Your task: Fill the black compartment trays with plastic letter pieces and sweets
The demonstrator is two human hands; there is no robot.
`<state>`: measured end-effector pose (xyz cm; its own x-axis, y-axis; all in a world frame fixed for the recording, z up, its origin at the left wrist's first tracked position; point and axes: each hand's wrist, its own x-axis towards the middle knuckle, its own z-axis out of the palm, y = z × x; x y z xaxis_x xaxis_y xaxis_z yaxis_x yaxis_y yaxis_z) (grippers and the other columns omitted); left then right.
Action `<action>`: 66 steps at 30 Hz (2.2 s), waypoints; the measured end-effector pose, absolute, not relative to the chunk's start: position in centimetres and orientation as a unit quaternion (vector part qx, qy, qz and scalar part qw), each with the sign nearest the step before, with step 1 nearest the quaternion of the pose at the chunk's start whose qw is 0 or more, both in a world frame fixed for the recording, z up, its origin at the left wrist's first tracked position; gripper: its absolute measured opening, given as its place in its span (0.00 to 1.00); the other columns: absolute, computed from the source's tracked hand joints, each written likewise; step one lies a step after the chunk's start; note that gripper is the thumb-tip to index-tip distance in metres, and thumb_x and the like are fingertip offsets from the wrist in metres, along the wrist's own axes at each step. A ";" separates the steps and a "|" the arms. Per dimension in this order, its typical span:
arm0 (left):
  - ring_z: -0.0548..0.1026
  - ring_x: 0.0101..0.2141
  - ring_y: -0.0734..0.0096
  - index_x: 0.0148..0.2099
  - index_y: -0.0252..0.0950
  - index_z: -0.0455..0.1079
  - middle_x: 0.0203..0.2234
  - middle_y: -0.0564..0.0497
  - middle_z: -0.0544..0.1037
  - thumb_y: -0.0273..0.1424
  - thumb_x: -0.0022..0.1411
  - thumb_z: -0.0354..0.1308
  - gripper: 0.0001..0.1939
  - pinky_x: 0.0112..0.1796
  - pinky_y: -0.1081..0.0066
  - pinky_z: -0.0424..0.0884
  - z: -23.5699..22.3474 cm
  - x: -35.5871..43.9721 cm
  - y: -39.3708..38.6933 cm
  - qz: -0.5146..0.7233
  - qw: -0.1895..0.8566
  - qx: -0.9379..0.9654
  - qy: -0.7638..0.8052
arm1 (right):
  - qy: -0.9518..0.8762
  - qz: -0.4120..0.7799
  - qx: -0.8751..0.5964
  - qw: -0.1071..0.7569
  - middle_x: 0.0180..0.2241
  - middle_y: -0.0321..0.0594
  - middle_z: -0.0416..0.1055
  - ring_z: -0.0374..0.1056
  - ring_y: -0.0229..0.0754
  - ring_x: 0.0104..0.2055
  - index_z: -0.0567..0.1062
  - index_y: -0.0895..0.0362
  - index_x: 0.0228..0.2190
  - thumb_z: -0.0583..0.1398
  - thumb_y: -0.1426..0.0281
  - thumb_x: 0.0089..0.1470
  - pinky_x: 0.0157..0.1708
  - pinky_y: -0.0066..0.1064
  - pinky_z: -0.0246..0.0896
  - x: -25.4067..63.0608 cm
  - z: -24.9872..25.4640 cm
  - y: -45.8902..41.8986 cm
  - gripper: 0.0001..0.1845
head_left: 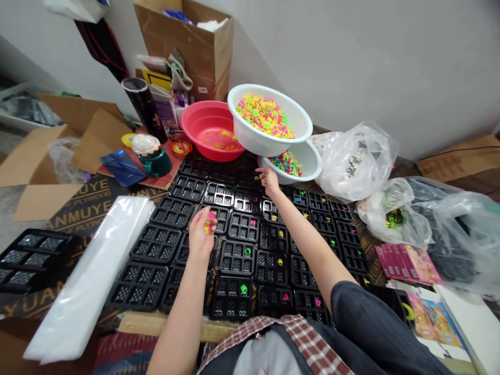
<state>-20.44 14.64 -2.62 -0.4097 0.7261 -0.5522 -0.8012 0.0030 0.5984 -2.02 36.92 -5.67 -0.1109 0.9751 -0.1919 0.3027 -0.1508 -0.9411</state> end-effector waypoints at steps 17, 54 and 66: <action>0.72 0.21 0.81 0.35 0.31 0.75 0.25 0.50 0.76 0.22 0.53 0.62 0.05 0.19 0.83 0.61 -2.9 -21.3 14.8 0.700 0.562 -0.093 0.432 | -0.725 0.362 -0.471 0.349 0.37 0.43 0.78 0.73 0.44 0.44 0.77 0.57 0.31 0.54 0.80 0.50 0.52 0.39 0.64 -12.1 -8.6 39.6 0.13; 0.61 0.12 0.85 0.27 0.29 0.71 0.14 0.54 0.68 0.47 0.53 0.67 0.23 0.11 0.82 0.45 -3.6 -20.3 14.7 0.638 0.625 -0.004 0.449 | -0.867 0.386 -0.221 0.224 0.46 0.42 0.75 0.69 0.47 0.48 0.80 0.49 0.41 0.62 0.58 0.58 0.52 0.41 0.60 -9.1 -3.1 24.2 0.13; 0.77 0.28 0.73 0.37 0.29 0.75 0.28 0.46 0.78 0.24 0.54 0.60 0.06 0.27 0.78 0.71 -4.1 -22.5 15.0 0.705 0.573 -0.096 0.406 | -0.886 0.241 -0.357 0.174 0.35 0.45 0.71 0.64 0.51 0.43 0.81 0.52 0.33 0.60 0.70 0.58 0.45 0.46 0.57 -7.9 -7.1 23.8 0.08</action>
